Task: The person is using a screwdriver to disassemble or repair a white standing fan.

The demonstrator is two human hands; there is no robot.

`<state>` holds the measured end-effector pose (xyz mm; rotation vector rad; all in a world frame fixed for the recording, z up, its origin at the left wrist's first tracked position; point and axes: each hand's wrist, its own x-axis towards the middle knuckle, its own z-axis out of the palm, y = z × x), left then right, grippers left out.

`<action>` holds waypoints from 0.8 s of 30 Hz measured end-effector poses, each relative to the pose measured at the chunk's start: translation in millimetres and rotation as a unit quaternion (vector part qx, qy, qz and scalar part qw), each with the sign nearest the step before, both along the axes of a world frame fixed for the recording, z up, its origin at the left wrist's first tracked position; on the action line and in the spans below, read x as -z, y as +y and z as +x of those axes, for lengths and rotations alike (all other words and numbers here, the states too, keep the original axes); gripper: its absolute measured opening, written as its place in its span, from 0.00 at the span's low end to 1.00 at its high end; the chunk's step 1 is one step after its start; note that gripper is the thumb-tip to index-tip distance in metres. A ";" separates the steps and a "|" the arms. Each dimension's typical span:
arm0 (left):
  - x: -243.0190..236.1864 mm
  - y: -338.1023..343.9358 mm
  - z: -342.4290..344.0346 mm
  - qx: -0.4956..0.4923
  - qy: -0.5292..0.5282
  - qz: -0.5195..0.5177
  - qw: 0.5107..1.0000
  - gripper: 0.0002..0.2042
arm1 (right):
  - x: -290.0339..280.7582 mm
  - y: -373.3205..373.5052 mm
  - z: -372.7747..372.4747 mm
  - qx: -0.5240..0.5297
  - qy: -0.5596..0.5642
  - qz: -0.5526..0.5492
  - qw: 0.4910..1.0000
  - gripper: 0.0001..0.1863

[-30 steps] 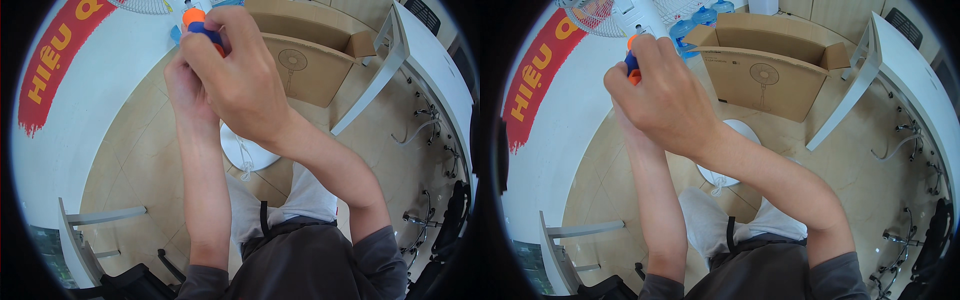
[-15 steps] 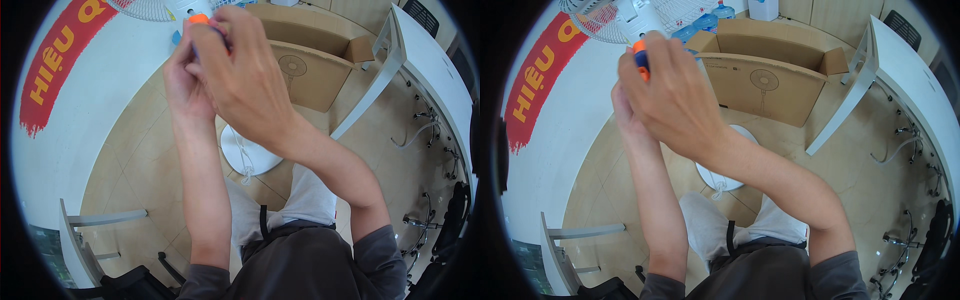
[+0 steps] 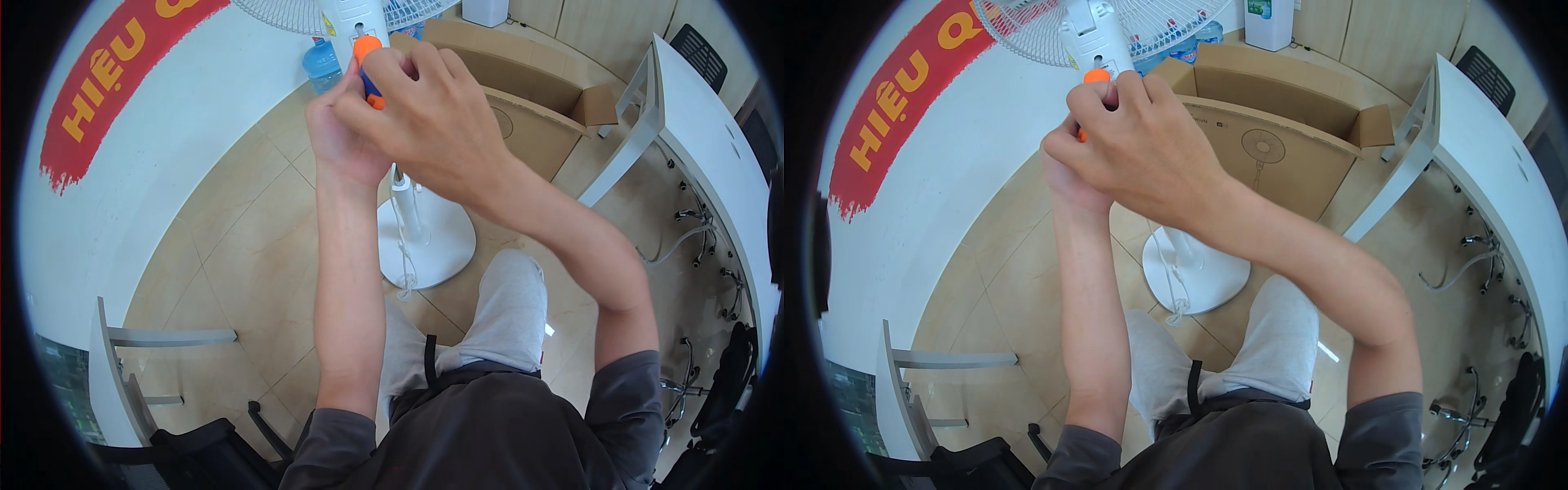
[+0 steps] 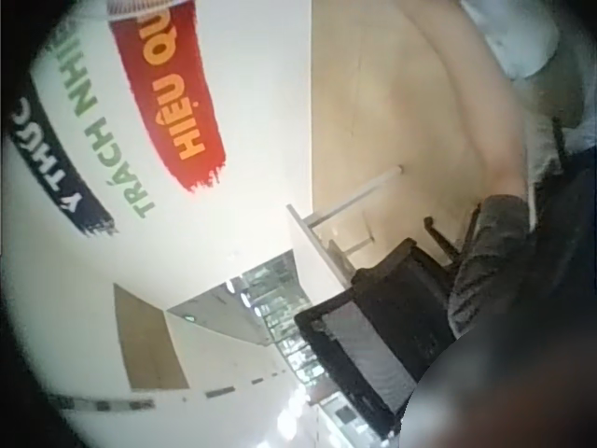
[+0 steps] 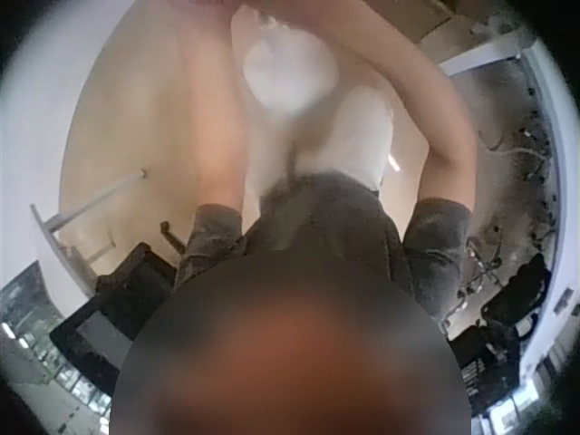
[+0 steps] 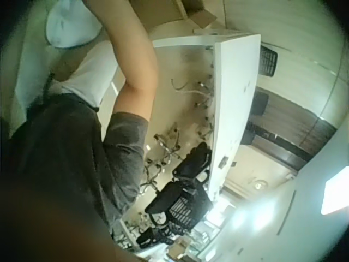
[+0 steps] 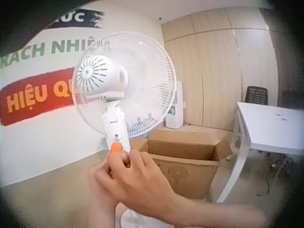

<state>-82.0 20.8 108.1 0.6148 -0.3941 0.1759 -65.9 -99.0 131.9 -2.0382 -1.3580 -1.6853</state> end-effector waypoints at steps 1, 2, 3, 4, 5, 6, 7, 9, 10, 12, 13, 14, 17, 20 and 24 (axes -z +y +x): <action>-3.1 2.2 -1.4 -0.025 0.017 0.003 1.000 0.16 | -5.5 -2.3 2.4 -0.018 -0.022 -0.038 0.999 0.10; -7.6 6.0 -1.6 0.026 0.012 0.031 0.999 0.16 | -9.2 -4.2 2.6 -0.024 -0.038 -0.081 0.996 0.11; -11.8 9.6 -0.7 0.067 0.007 0.058 0.996 0.17 | -11.8 -6.0 1.4 -0.036 -0.043 -0.076 0.995 0.11; -13.6 10.0 1.5 0.075 0.005 0.058 0.996 0.17 | -14.0 -8.0 0.2 -0.015 -0.034 -0.081 0.996 0.11; -15.2 10.4 4.6 0.053 0.030 0.053 0.997 0.18 | -14.8 -9.3 -1.8 0.007 -0.024 -0.086 0.996 0.12; -17.1 11.5 8.2 0.032 0.055 0.048 0.997 0.19 | -13.3 -10.5 -5.5 0.007 -0.025 -0.086 0.996 0.12; -19.0 13.5 12.1 0.032 0.054 0.047 0.997 0.19 | -10.1 -11.6 -10.3 0.030 0.007 -0.034 0.999 0.13; -20.8 17.7 15.3 0.337 -0.050 -0.036 0.940 0.16 | -3.8 -10.9 -15.4 0.051 0.038 0.018 0.998 0.14; -19.4 18.0 15.7 0.385 -0.054 -0.052 0.920 0.15 | 0.0 -8.3 -17.3 0.058 0.088 0.039 0.994 0.15; -11.4 11.1 14.4 0.116 0.006 0.002 0.993 0.12 | 4.1 -2.4 -15.9 0.062 0.137 0.057 0.987 0.16; -9.5 9.8 14.2 0.082 0.032 -0.008 0.996 0.12 | 3.5 1.5 -12.2 0.045 0.102 0.074 0.991 0.16; -9.4 8.7 14.9 0.115 0.027 -0.054 0.991 0.12 | 2.4 3.7 -10.2 0.052 0.099 0.076 0.991 0.15; -9.1 2.0 15.0 0.134 0.023 -0.128 0.982 0.12 | -6.7 -2.0 -6.7 0.028 0.041 0.015 0.999 0.14; -12.9 -3.6 11.3 0.104 0.017 -0.120 0.987 0.12 | -22.5 -14.4 -5.9 0.001 0.051 -0.061 0.997 0.13; -20.0 -0.7 4.7 0.097 0.022 -0.024 0.995 0.12 | -37.2 -19.2 -5.5 -0.026 -0.027 -0.107 0.994 0.12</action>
